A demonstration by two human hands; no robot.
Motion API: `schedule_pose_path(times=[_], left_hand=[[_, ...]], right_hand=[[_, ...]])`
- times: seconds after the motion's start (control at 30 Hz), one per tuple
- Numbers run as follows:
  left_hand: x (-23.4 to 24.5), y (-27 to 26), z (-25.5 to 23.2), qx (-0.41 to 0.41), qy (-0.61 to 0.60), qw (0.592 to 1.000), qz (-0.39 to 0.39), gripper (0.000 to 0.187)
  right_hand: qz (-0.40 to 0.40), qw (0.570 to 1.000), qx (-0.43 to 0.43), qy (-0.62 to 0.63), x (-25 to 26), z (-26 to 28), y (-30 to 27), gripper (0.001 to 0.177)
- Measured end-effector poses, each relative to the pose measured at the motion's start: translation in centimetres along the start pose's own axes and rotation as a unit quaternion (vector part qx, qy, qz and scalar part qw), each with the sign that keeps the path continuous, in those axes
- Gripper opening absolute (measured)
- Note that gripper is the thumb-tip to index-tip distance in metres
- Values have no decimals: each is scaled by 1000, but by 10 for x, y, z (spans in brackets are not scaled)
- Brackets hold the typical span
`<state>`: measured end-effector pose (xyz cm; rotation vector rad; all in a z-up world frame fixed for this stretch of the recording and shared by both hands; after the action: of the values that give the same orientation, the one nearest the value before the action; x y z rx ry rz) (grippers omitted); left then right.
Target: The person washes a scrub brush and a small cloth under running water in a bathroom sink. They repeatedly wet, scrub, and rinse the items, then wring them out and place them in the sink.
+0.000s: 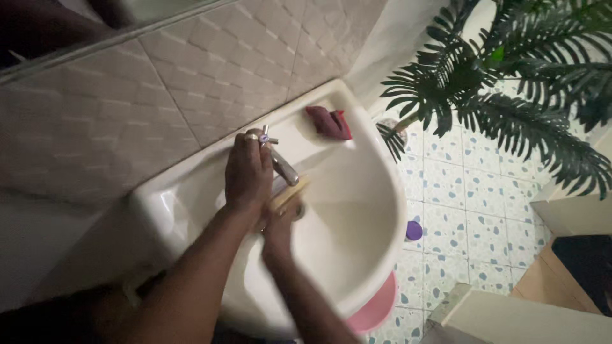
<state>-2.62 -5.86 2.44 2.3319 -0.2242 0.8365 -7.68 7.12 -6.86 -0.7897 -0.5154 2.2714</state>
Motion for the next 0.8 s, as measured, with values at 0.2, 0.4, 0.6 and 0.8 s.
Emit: schedule_pose_path(times=[0.2,0.4,0.6,0.8], left_hand=[[1,2,2,9,-4,998,57,33],[7,-1,-4,33,-28,998,38,34],[8,-1,-4,-10,-18,999,28,23],[9,5,-6,9,-40,999,32,26]], right_hand=[[-32,992,94,-72,18,18,37,88],[-49,971,151,-180,53,-30,46,77],[-46,968,217,-121,43,21,82,109],[33,995,-21,-96,35,-26,41,89]])
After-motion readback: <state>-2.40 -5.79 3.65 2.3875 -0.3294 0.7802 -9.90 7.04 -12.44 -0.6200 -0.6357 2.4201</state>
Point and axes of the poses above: each hand's wrist, its own y-axis towards the middle knuckle, its own x-axis out of the back of the hand, z = x × y, the point moved 7 cm from there along y, towards the middle knuckle, and after that the axes turned 9 degrees about -x, right-handed, at the moved point
